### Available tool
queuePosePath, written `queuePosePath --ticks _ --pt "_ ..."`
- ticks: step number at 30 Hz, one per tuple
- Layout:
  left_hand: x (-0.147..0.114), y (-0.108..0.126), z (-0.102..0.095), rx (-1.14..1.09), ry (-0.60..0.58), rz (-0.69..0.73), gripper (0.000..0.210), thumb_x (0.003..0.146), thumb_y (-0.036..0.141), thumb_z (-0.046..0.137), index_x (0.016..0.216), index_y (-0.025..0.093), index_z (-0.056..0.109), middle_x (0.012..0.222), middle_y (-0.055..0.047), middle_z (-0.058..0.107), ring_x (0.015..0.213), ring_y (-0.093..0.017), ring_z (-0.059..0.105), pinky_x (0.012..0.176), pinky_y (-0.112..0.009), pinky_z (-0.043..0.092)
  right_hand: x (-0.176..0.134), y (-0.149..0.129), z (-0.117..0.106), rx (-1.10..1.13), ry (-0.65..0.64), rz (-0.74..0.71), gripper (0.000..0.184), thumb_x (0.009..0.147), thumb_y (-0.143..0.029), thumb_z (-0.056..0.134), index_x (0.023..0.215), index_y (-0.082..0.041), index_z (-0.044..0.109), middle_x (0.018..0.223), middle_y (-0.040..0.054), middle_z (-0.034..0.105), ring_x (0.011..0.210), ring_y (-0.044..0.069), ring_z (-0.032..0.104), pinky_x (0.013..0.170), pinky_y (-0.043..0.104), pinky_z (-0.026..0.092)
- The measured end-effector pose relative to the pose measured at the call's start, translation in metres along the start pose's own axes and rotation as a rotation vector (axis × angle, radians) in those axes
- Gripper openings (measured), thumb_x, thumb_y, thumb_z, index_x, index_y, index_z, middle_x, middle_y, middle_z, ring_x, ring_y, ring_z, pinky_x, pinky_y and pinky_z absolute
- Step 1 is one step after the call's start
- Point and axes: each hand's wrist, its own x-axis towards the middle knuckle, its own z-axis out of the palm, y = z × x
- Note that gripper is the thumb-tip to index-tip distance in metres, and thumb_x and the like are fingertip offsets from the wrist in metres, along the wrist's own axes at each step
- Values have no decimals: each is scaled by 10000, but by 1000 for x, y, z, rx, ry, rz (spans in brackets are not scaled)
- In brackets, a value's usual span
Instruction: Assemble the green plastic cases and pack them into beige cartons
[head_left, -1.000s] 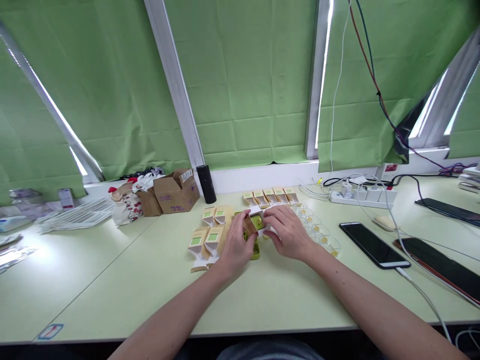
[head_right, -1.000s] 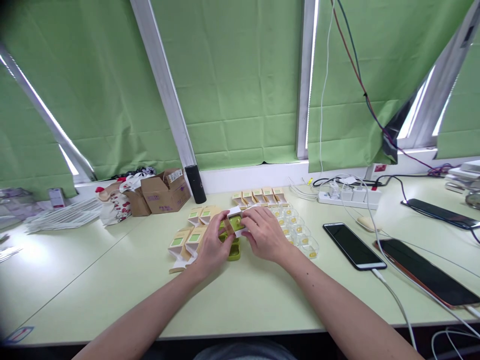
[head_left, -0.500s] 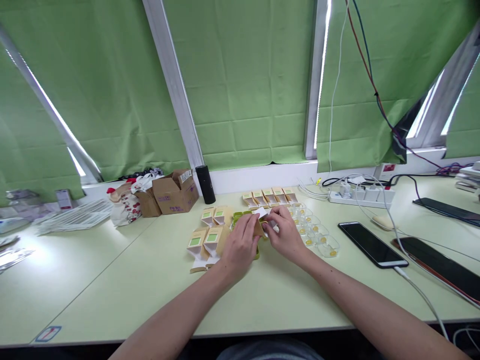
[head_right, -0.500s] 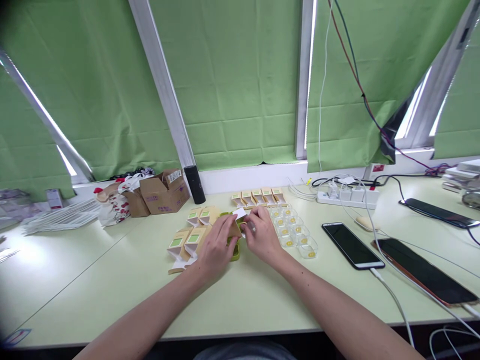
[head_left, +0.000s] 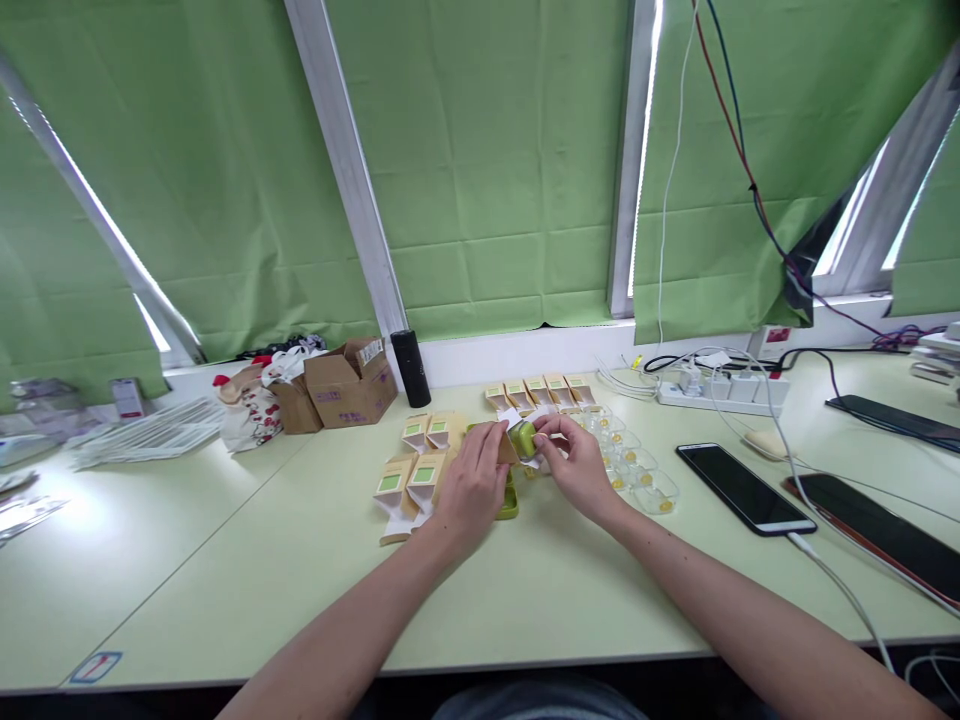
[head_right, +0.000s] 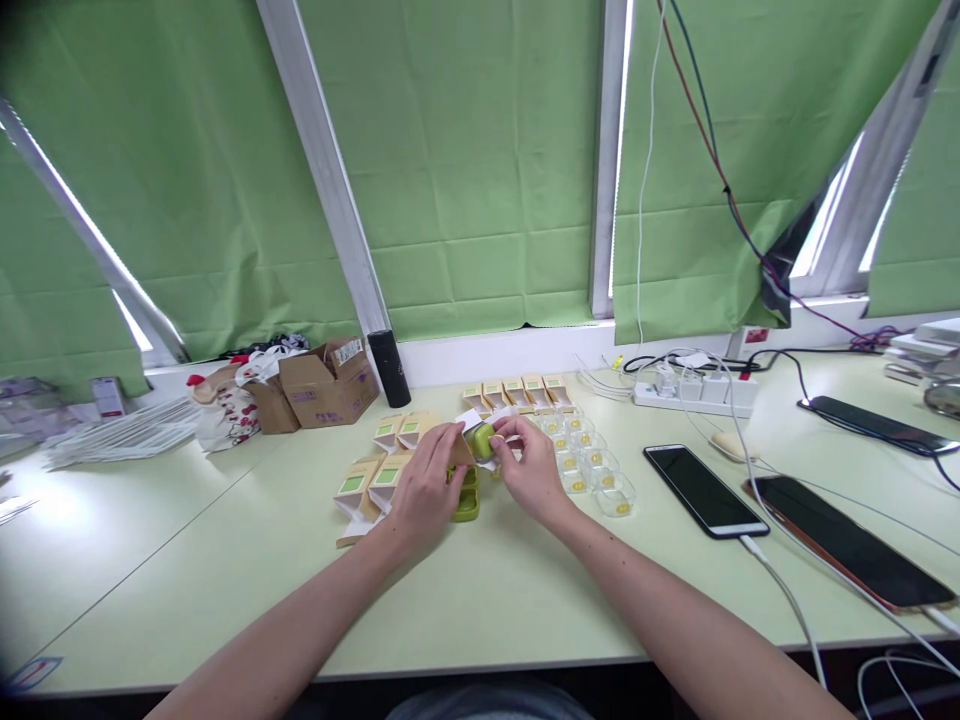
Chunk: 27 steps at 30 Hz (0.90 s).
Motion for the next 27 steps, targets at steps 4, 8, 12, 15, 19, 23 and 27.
queuePosePath --ticks 4,8,12,15,19,23,27 --pt "1 -2 -1 -2 19 -3 687 987 111 551 1625 239 333 1408 -171 630 1324 -331 641 1110 -538 573 3 2 -1 121 12 109 442 920 -671 712 883 -238 632 1113 122 784 930 252 752 833 412 654" --pt "2 -2 -1 -9 31 -14 692 978 101 562 1620 239 344 1409 -166 631 1322 -325 638 1109 -530 578 8 5 -3 211 68 191 518 830 -744 769 922 -250 643 995 105 799 889 269 755 825 435 655" --pt "2 -2 -1 -41 47 -52 698 983 115 576 1629 244 346 1418 -164 632 1338 -326 629 1123 -544 569 13 2 -8 258 83 236 542 774 -764 806 869 -263 622 870 79 779 793 261 732 715 416 646" --pt "2 -5 -2 -66 65 -80 686 999 143 578 1637 249 348 1445 -167 618 1368 -334 614 1138 -566 555 16 -5 -16 291 93 257 531 748 -735 847 833 -259 630 817 57 767 728 238 710 636 377 621" --pt "3 -13 -1 -127 113 -146 677 1010 187 604 1640 258 366 1465 -166 614 1398 -336 599 1166 -582 532 22 -11 -32 298 54 251 484 722 -655 900 800 -242 660 816 49 778 727 221 706 653 351 599" --pt "5 -17 -1 -298 147 -275 669 1020 268 636 1638 275 381 1533 -156 575 1451 -316 557 1156 -547 554 27 -11 -45 244 -134 265 437 699 -581 912 734 -229 656 797 63 787 748 231 719 695 359 585" --pt "9 -14 -3 -558 152 -479 638 1013 353 663 1604 284 432 1522 -139 580 1405 -291 587 1023 -461 648 25 -8 -48 -18 -354 269 265 762 -405 844 701 -212 675 760 43 766 693 198 669 651 324 529"
